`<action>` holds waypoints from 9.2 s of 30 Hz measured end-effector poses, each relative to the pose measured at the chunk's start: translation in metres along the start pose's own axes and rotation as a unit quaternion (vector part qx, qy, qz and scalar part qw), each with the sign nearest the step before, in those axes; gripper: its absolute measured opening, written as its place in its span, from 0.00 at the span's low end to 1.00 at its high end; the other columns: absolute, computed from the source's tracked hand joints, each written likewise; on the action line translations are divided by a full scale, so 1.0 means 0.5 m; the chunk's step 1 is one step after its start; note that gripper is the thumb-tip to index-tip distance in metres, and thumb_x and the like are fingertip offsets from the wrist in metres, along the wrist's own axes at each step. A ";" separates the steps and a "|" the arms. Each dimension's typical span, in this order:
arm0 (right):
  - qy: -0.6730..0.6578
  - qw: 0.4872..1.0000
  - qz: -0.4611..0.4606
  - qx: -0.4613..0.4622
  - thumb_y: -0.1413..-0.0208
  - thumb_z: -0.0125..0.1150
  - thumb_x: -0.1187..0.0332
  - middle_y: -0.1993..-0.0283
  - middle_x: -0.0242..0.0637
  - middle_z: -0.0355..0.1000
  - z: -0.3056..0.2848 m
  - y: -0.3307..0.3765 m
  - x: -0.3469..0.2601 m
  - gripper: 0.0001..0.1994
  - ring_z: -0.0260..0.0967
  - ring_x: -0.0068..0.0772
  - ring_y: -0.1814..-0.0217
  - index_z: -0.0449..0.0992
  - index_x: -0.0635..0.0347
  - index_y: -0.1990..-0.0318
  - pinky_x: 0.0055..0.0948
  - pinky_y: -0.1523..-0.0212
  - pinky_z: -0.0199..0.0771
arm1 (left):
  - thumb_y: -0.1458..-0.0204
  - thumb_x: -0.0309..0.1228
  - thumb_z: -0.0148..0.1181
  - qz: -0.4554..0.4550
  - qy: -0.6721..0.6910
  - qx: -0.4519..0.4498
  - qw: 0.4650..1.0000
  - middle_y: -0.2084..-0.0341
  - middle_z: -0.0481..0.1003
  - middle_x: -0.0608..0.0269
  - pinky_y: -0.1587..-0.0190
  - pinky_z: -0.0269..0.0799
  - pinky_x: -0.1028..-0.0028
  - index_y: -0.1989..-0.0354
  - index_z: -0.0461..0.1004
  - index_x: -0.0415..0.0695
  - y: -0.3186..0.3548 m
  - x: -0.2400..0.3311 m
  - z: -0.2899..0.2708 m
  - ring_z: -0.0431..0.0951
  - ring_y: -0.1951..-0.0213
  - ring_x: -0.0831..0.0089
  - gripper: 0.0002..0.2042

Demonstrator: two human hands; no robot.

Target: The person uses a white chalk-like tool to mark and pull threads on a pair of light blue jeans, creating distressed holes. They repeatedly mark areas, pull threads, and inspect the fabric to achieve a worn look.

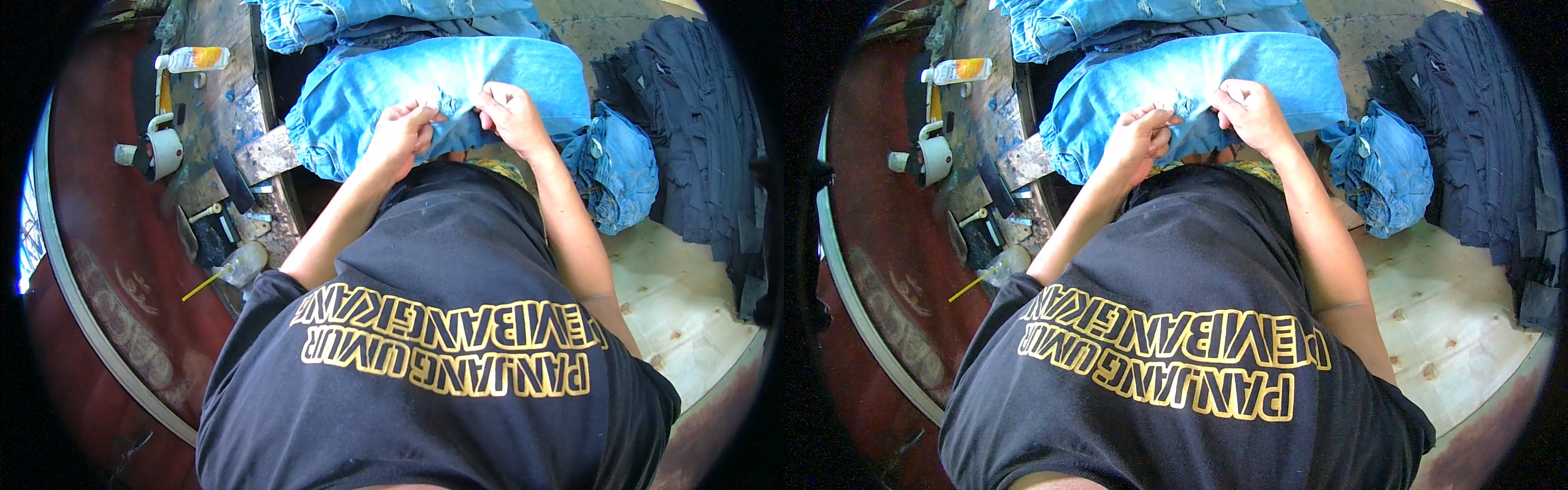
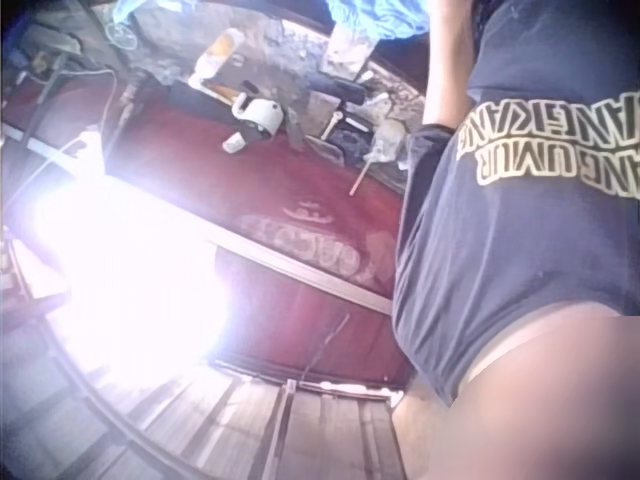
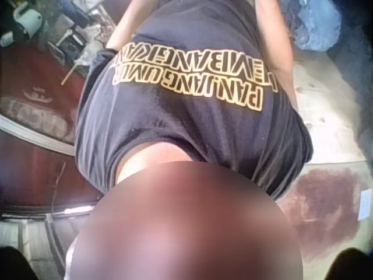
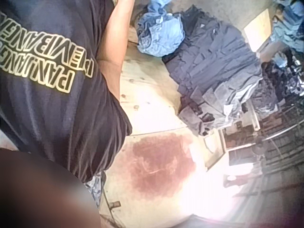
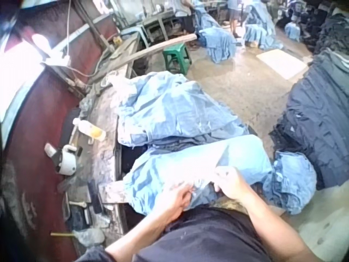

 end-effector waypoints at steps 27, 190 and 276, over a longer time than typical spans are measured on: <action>-0.029 0.999 -0.014 0.003 0.32 0.64 0.58 0.79 0.25 0.70 -0.004 0.006 -0.004 0.17 0.62 0.14 0.76 0.77 0.58 0.72 0.22 0.73 0.57 | 0.40 0.29 0.68 -0.054 -0.101 -0.002 0.993 0.84 0.65 0.77 0.82 0.46 0.79 0.69 0.79 0.45 -0.010 0.008 0.023 0.57 0.85 0.87 0.06; -0.055 0.975 -0.110 0.185 0.37 0.70 0.72 0.61 0.32 0.79 0.202 0.244 -0.213 0.05 0.67 0.17 0.68 0.87 0.63 0.57 0.21 0.67 0.66 | 0.32 0.49 0.48 -0.133 0.135 -0.221 0.957 0.35 0.73 0.44 0.28 0.65 0.50 0.31 0.65 0.33 0.086 0.068 -0.300 0.73 0.33 0.50 0.31; -0.257 0.963 -0.014 -0.075 0.22 0.45 0.50 0.54 0.39 0.74 0.030 0.094 -0.014 0.26 0.71 0.27 0.57 0.78 0.68 0.56 0.26 0.53 0.72 | 0.48 0.24 0.73 -0.153 -0.186 -0.023 0.970 0.52 0.84 0.52 0.46 0.81 0.64 0.46 0.80 0.31 -0.015 0.026 -0.058 0.85 0.53 0.65 0.21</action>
Point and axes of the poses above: each hand's wrist, its own y-axis away from the middle knuckle, its own z-axis out of the palm, x = y × z, the point moved 9 cm from there along -y, towards the middle knuckle
